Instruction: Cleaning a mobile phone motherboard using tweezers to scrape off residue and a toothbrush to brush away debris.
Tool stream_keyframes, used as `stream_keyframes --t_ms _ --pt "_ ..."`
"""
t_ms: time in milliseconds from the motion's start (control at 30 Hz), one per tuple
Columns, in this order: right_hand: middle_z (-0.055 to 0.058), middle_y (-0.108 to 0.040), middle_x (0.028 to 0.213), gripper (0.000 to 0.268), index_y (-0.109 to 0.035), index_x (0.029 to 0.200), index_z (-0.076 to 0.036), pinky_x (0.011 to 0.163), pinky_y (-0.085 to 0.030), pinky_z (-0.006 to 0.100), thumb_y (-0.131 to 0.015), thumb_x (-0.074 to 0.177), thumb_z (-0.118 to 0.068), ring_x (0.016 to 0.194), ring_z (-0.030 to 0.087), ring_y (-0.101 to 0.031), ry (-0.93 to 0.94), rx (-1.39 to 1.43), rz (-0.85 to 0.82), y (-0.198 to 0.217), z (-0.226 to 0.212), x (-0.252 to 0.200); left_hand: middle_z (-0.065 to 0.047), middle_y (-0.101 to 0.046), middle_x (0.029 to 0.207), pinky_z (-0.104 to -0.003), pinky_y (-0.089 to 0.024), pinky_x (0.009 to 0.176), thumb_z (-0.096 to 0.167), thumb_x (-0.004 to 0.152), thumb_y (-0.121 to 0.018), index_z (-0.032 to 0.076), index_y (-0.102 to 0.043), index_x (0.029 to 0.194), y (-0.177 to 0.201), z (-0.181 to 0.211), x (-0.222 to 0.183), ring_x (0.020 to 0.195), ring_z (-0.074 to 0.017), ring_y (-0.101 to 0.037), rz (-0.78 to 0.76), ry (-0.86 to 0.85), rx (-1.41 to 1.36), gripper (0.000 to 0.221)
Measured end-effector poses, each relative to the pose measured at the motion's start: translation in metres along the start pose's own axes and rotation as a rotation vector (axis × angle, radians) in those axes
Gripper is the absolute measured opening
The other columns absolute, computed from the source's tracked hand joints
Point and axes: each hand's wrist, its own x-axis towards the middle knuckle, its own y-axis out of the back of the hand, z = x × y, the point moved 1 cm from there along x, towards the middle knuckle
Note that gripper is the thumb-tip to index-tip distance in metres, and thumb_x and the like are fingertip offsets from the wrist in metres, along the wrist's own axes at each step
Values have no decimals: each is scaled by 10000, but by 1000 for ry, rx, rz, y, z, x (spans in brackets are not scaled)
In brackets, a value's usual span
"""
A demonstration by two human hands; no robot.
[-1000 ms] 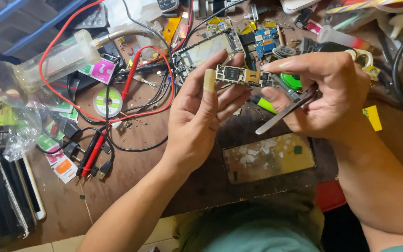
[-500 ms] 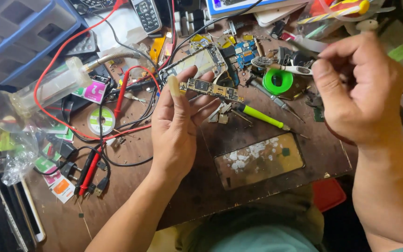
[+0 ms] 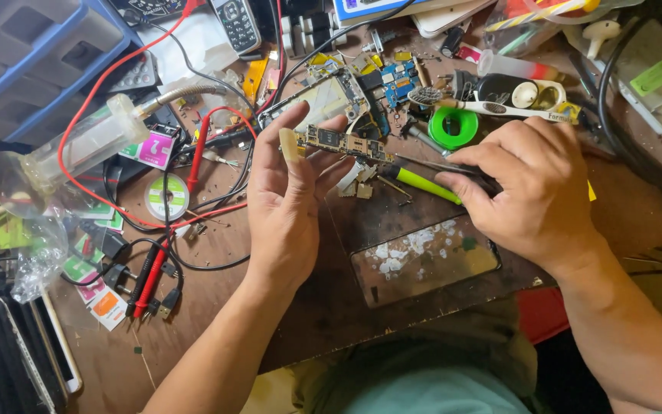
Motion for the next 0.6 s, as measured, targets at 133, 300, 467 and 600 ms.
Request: stream_keyframes --t_ms 133,300,467,600 --pt "123 -700 938 194 -806 986 -33 844 -472 444 -954 966 -158 861 279 -604 26 87 47 7 24 -2 -242 -630 1397 -366 -588 1035 412 943 -707 102 -410 1435 4 -4 -1 1042 -200 -713 -16 9 -46 653" --pt "36 -628 1104 366 -846 1150 -186 1013 -495 427 -1044 859 -288 1077 289 -633 -57 -235 -13 6 62 -8 -235 -630 1396 -357 -596 1018 379 1000 -659 123 -467 1298 3 -6 -1 1074 -188 -706 -44 -12 -47 437" --pt "33 -623 1093 353 -810 1101 -181 908 -453 407 -1025 873 -341 1035 276 -611 -35 -262 -27 1 62 1 -231 -631 1399 -362 -594 1017 359 1007 -657 129 -475 1278 5 -7 -1 1095 -207 -708 -50 -13 -60 399" --pt "44 -634 1099 198 -773 1089 -165 870 -409 428 -943 1013 -231 1019 303 -617 -7 -251 15 4 59 3 -241 -632 1383 -386 -592 1028 356 1013 -657 145 -500 1236 3 -7 0 1052 -176 -689 -60 -16 -63 345"
